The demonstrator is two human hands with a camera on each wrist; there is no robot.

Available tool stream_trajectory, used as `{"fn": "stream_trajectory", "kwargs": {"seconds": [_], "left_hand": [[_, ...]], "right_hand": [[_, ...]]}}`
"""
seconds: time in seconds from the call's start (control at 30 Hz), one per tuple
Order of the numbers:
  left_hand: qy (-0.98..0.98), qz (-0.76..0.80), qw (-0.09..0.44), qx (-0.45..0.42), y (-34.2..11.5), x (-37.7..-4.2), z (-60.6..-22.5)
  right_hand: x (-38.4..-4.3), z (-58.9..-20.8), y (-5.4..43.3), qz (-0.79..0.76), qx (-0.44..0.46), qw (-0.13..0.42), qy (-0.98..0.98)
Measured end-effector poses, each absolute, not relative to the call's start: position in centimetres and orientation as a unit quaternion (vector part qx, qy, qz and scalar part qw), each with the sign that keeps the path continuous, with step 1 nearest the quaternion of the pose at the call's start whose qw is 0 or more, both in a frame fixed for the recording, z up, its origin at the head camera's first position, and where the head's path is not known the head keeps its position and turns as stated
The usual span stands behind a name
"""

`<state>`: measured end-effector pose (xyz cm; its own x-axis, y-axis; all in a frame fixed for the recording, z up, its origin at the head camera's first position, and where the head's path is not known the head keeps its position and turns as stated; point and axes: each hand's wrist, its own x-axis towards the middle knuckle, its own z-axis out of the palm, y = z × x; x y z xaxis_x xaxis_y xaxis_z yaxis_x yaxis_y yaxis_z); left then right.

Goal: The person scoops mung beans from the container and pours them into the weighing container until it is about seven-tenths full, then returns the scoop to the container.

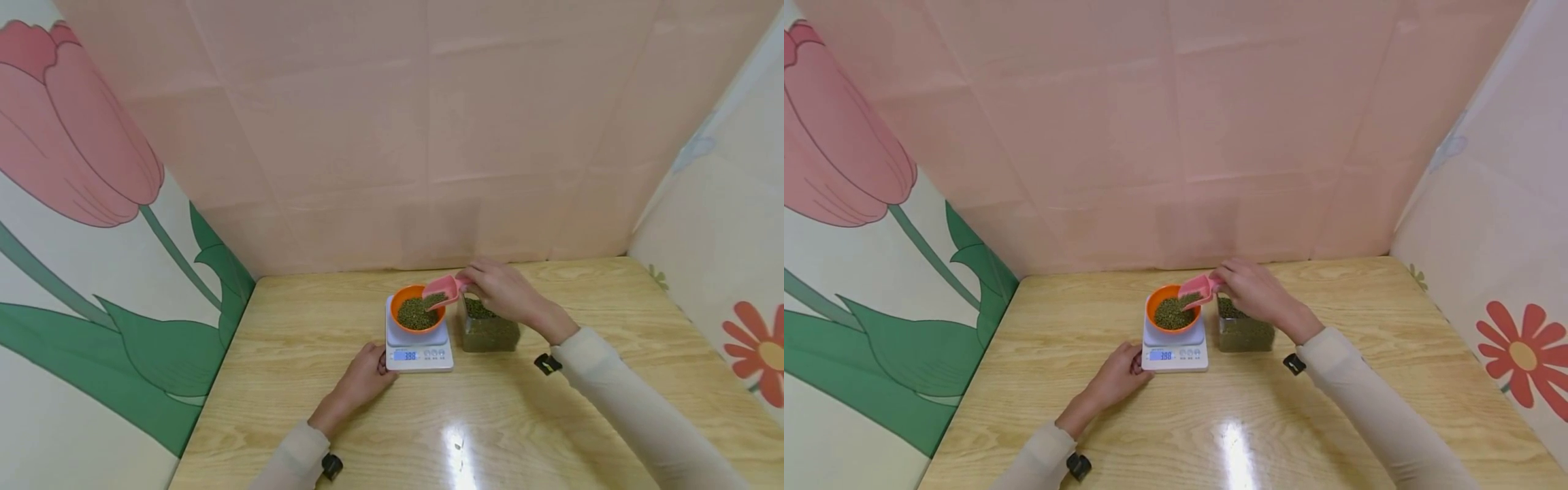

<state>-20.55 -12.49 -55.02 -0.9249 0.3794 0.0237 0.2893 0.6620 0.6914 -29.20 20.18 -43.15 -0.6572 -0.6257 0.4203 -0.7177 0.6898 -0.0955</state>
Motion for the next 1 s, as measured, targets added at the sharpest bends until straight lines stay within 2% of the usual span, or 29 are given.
{"fn": "stream_trajectory", "kwargs": {"seconds": [0.43,1.0], "left_hand": [[0.911,0.366,0.057,0.182,-12.47,-20.52,-55.06],[0.910,0.367,0.056,0.184,-12.46,-20.44,-54.87]], "right_hand": [[-29.19,-42.91,20.04,0.117,0.371,0.171,-0.905],[-28.96,-42.62,20.14,0.107,0.387,0.194,-0.895]]}}
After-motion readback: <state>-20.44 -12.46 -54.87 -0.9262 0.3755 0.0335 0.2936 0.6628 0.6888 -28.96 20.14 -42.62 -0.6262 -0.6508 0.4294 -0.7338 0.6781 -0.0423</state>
